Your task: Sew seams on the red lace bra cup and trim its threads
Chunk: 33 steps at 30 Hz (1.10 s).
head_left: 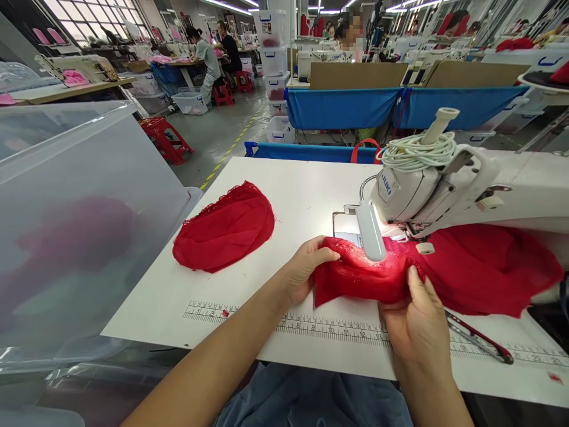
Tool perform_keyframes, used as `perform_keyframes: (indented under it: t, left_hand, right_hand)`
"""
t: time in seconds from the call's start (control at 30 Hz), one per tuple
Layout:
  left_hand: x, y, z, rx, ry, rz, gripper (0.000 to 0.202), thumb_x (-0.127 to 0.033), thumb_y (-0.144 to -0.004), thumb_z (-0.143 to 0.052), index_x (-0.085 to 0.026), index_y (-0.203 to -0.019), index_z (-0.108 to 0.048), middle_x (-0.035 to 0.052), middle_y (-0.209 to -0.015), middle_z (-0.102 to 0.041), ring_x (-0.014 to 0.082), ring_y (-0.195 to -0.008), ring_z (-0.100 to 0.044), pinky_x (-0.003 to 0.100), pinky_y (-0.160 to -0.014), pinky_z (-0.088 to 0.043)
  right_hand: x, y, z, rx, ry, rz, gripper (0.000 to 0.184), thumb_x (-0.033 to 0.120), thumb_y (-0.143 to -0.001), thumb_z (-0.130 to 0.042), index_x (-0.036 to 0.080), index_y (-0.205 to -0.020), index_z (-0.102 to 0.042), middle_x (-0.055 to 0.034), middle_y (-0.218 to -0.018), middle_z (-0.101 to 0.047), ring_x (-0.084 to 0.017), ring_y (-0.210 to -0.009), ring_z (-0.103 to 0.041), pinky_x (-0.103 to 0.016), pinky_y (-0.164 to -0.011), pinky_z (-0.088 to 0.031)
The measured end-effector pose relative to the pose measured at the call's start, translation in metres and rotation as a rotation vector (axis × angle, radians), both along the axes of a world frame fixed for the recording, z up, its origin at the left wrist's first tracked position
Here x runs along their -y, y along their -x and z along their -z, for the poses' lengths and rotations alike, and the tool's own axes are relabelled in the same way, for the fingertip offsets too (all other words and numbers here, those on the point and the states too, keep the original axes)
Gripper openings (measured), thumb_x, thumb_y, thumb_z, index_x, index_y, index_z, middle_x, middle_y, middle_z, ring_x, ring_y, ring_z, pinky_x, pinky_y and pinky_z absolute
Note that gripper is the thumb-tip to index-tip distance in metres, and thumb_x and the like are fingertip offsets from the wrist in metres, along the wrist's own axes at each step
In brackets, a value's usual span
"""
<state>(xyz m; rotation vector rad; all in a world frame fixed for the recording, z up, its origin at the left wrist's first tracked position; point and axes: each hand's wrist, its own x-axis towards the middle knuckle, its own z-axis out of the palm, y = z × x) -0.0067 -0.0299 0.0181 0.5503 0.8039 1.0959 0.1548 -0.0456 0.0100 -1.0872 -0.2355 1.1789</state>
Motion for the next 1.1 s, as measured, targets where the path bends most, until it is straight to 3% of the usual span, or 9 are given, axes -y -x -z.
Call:
perform_keyframes:
  t: [0.07,0.2,0.33,0.57,0.67,0.83,0.9,1.0,1.1]
  left_hand:
    - [0.002,0.002,0.0,0.037,0.057,0.149,0.033,-0.038,-0.064,-0.08,-0.013,-0.079,-0.064,0.0028,-0.073,-0.066,0.0127,-0.068,-0.06,0.024,-0.068,-0.048]
    - [0.008,0.002,-0.001,-0.039,0.074,0.668,0.064,-0.064,-0.055,-0.081,-0.017,-0.095,-0.064,0.0017,-0.07,-0.065,0.0157,-0.069,-0.061,0.024,-0.062,-0.046]
    - [0.01,-0.003,-0.005,-0.147,-0.149,0.669,0.055,-0.047,-0.048,-0.09,-0.017,-0.078,-0.056,-0.0037,-0.071,-0.059,0.0073,-0.062,-0.053,0.018,-0.056,-0.037]
    - [0.007,-0.002,-0.008,-0.23,-0.086,0.294,0.043,-0.047,-0.063,-0.083,-0.013,-0.075,-0.06,-0.0012,-0.066,-0.061,0.0062,-0.057,-0.054,0.018,-0.055,-0.038]
    - [0.007,-0.001,-0.01,-0.233,-0.115,0.336,0.041,-0.043,-0.062,-0.085,-0.012,-0.072,-0.061,0.0001,-0.069,-0.064,0.0065,-0.063,-0.057,0.017,-0.06,-0.041]
    - [0.009,-0.002,-0.012,-0.262,-0.081,0.447,0.037,-0.04,-0.063,-0.085,-0.012,-0.078,-0.066,-0.0053,-0.055,-0.056,0.0015,-0.041,-0.042,0.016,-0.04,-0.028]
    - [0.01,-0.002,-0.011,-0.241,-0.059,0.435,0.04,-0.042,-0.062,-0.085,-0.012,-0.079,-0.067,-0.0039,-0.058,-0.057,0.0023,-0.041,-0.045,0.015,-0.038,-0.03]
    - [0.01,-0.004,-0.008,-0.188,-0.014,0.341,0.042,-0.04,-0.057,-0.088,-0.01,-0.078,-0.067,-0.004,-0.062,-0.054,0.005,-0.052,-0.054,0.017,-0.05,-0.048]
    - [0.01,-0.008,-0.007,-0.145,-0.006,0.276,0.041,-0.038,-0.057,-0.089,-0.01,-0.078,-0.067,-0.0022,-0.066,-0.056,0.0075,-0.064,-0.059,0.022,-0.067,-0.056]
  right_hand:
    - [0.009,-0.007,-0.008,0.035,0.036,-0.157,0.023,0.028,-0.073,-0.078,0.022,-0.093,-0.069,0.0,-0.087,-0.073,-0.012,-0.075,-0.068,-0.023,-0.068,-0.058]
    - [0.029,-0.027,-0.03,0.208,0.006,-0.846,0.039,0.038,-0.073,-0.078,0.025,-0.106,-0.062,-0.0006,-0.082,-0.071,-0.014,-0.06,-0.063,-0.024,-0.056,-0.053]
    - [0.027,-0.037,-0.037,0.636,-0.147,-1.241,0.021,0.041,-0.088,-0.061,0.025,-0.102,-0.06,0.0,-0.085,-0.068,-0.015,-0.078,-0.063,-0.025,-0.068,-0.05]
    - [0.001,-0.047,-0.027,0.893,-0.2,-1.107,0.038,0.051,-0.084,-0.06,0.02,-0.107,-0.063,-0.0045,-0.086,-0.069,-0.022,-0.081,-0.063,-0.032,-0.071,-0.051]
    - [-0.003,-0.051,-0.027,0.94,-0.261,-0.935,0.035,0.052,-0.083,-0.061,0.02,-0.093,-0.069,-0.0046,-0.083,-0.07,-0.023,-0.08,-0.063,-0.032,-0.072,-0.051]
    - [-0.007,-0.046,-0.02,1.028,-0.376,-0.813,0.027,0.047,-0.086,-0.057,0.023,-0.091,-0.068,-0.0034,-0.088,-0.07,-0.022,-0.087,-0.064,-0.032,-0.077,-0.05]
    - [-0.007,-0.042,-0.016,1.198,-0.364,-0.653,0.026,0.045,-0.085,-0.056,0.023,-0.095,-0.068,-0.0056,-0.095,-0.07,-0.024,-0.091,-0.064,-0.036,-0.08,-0.051]
    - [0.002,-0.033,-0.015,1.414,-0.379,-0.297,0.024,0.041,-0.084,-0.056,0.023,-0.093,-0.067,-0.0072,-0.093,-0.068,-0.024,-0.085,-0.064,-0.038,-0.079,-0.051]
    - [0.017,-0.024,-0.015,1.38,-0.456,-0.321,0.017,0.038,-0.088,-0.057,0.024,-0.091,-0.066,-0.0027,-0.084,-0.069,-0.016,-0.064,-0.061,-0.028,-0.062,-0.052]
